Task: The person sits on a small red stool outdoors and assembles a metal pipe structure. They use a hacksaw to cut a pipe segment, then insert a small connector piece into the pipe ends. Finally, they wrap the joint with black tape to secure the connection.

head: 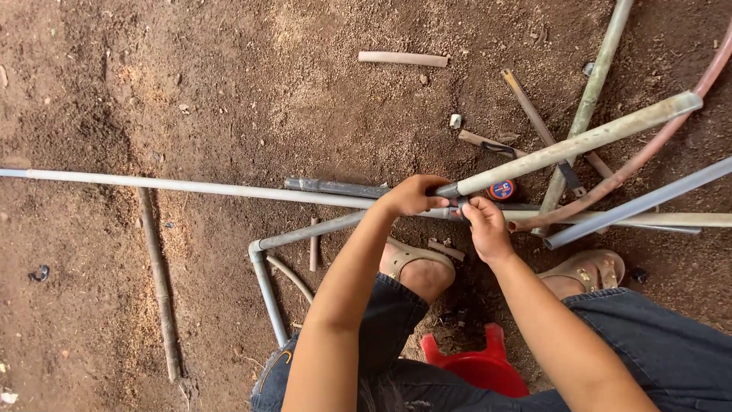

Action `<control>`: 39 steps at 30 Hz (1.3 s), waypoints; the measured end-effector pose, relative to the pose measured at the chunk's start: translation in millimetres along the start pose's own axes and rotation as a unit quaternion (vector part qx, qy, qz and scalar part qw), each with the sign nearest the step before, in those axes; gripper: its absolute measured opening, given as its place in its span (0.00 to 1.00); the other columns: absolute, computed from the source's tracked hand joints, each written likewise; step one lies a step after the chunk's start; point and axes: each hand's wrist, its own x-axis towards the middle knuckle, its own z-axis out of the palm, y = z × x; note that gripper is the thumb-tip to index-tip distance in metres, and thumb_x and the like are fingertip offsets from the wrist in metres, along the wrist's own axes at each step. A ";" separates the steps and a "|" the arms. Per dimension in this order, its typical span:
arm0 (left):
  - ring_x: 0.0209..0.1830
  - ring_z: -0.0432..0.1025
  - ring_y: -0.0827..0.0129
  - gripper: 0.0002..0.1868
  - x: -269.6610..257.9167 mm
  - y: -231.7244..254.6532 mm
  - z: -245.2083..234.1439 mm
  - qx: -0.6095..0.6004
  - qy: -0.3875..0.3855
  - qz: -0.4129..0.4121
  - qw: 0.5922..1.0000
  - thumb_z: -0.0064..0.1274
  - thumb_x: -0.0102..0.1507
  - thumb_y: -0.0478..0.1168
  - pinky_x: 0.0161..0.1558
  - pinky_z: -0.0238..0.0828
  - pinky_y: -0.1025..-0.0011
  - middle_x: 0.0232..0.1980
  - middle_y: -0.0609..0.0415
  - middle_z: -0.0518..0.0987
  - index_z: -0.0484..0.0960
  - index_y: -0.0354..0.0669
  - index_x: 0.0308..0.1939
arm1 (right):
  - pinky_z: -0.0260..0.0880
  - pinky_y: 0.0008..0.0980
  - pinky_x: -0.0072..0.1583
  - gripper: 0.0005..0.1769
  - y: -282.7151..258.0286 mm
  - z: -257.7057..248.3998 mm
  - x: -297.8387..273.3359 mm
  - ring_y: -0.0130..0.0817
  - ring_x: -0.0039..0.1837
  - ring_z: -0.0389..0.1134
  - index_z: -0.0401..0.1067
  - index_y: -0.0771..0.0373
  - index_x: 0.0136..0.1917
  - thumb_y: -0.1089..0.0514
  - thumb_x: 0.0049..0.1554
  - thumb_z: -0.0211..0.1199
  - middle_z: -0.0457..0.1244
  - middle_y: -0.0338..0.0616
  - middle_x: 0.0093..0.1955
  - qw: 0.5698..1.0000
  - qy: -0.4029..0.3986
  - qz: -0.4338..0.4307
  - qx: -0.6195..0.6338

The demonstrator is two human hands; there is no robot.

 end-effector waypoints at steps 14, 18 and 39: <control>0.32 0.79 0.66 0.22 1.3 10.0 18.1 -0.126 -0.091 0.058 0.986 0.57 0.70 0.34 0.29 0.75 0.74 0.55 0.35 0.85 0.77 0.32 0.68 | 0.71 0.36 0.58 0.11 -85.4 -21.6 -35.3 0.36 0.56 0.66 0.76 0.68 0.48 0.58 0.68 0.64 0.65 0.51 0.54 0.982 -0.047 -0.083 -0.164; 0.26 0.76 0.70 0.26 -2.8 17.5 30.4 -0.126 -0.032 0.084 0.988 0.62 0.68 0.33 0.27 0.76 0.74 0.60 0.31 0.83 0.77 0.31 0.70 | 0.69 0.33 0.49 0.16 -103.2 -33.4 -40.2 0.40 0.53 0.68 0.79 0.67 0.47 0.50 0.67 0.69 0.61 0.50 0.54 0.934 -0.038 -0.160 -0.317; 0.67 0.76 0.41 0.27 -56.0 90.8 108.9 0.074 0.094 0.032 0.992 0.58 0.69 0.48 0.66 0.74 0.42 0.66 0.44 0.82 0.64 0.60 0.69 | 0.83 0.46 0.50 0.12 -173.1 -12.4 107.7 0.43 0.46 0.80 0.89 0.52 0.41 0.57 0.59 0.65 0.76 0.43 0.38 0.623 -0.292 0.202 -0.696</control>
